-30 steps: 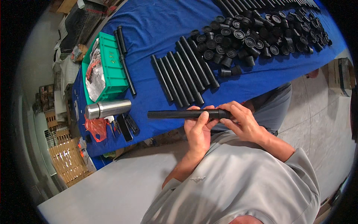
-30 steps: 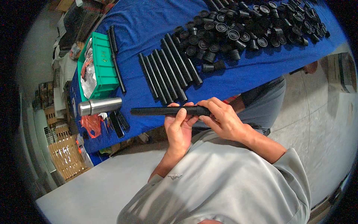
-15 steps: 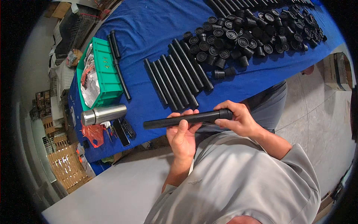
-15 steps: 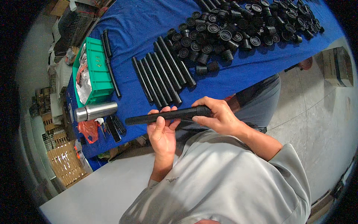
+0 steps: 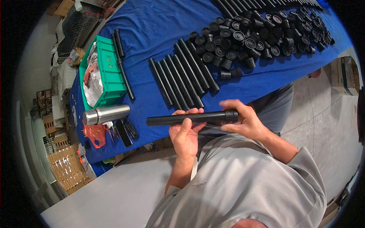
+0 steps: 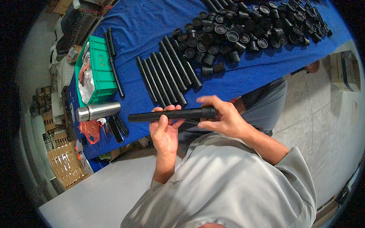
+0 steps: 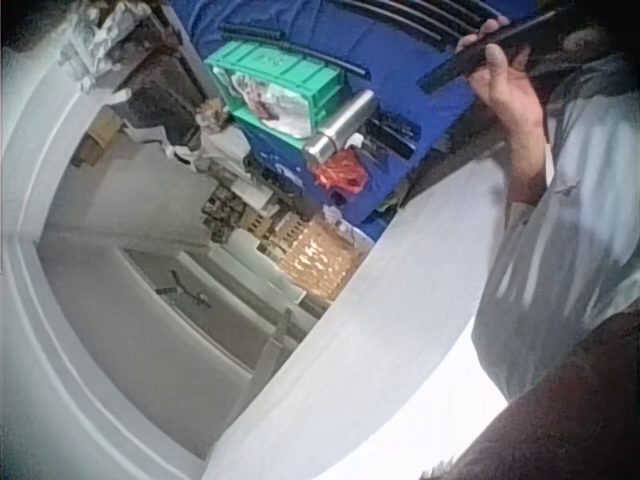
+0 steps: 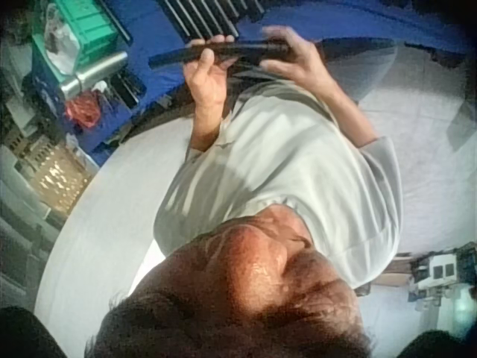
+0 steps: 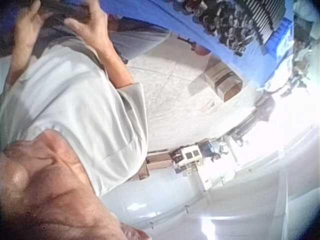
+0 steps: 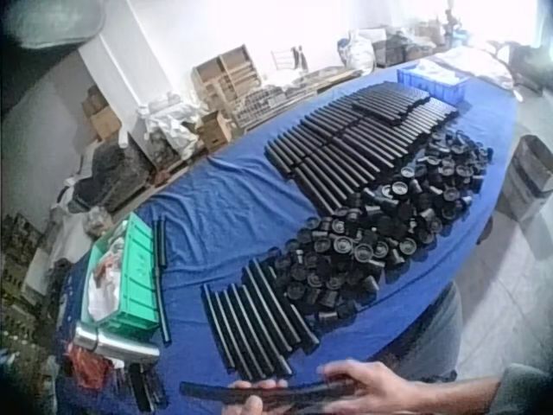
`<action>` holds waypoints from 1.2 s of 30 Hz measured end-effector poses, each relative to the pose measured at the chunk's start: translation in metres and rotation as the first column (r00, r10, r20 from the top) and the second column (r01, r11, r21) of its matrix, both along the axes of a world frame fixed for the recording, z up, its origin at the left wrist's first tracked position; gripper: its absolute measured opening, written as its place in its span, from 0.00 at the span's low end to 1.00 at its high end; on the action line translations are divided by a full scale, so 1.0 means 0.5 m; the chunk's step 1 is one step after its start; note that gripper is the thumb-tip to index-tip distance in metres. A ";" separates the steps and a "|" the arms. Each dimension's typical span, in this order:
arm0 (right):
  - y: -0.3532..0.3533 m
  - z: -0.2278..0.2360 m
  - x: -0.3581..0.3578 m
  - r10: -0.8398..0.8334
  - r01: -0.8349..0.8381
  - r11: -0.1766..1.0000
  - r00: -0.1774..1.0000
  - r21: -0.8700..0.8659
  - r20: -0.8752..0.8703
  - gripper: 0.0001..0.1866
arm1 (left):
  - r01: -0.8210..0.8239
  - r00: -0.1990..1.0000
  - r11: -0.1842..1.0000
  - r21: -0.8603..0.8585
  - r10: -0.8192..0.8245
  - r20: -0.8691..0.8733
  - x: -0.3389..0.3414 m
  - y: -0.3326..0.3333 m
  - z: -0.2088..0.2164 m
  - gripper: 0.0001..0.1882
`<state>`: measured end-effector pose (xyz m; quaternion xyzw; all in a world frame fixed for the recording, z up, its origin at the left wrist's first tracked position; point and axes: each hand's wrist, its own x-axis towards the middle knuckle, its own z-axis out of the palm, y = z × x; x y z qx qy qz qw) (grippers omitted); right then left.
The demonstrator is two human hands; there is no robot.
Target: The person assembles tubes by attaching end caps onto the ends of black tubes by hand and placing the completed tubes into a plastic crate.
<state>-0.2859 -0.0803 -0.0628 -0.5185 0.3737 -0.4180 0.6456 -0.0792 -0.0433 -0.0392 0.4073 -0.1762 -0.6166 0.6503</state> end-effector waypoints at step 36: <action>-0.025 0.026 -0.018 -0.007 -0.031 0.990 0.963 -0.139 -0.270 0.24 | 0.063 0.978 0.998 -0.006 -0.063 -0.199 -0.010 -0.010 -0.010 0.14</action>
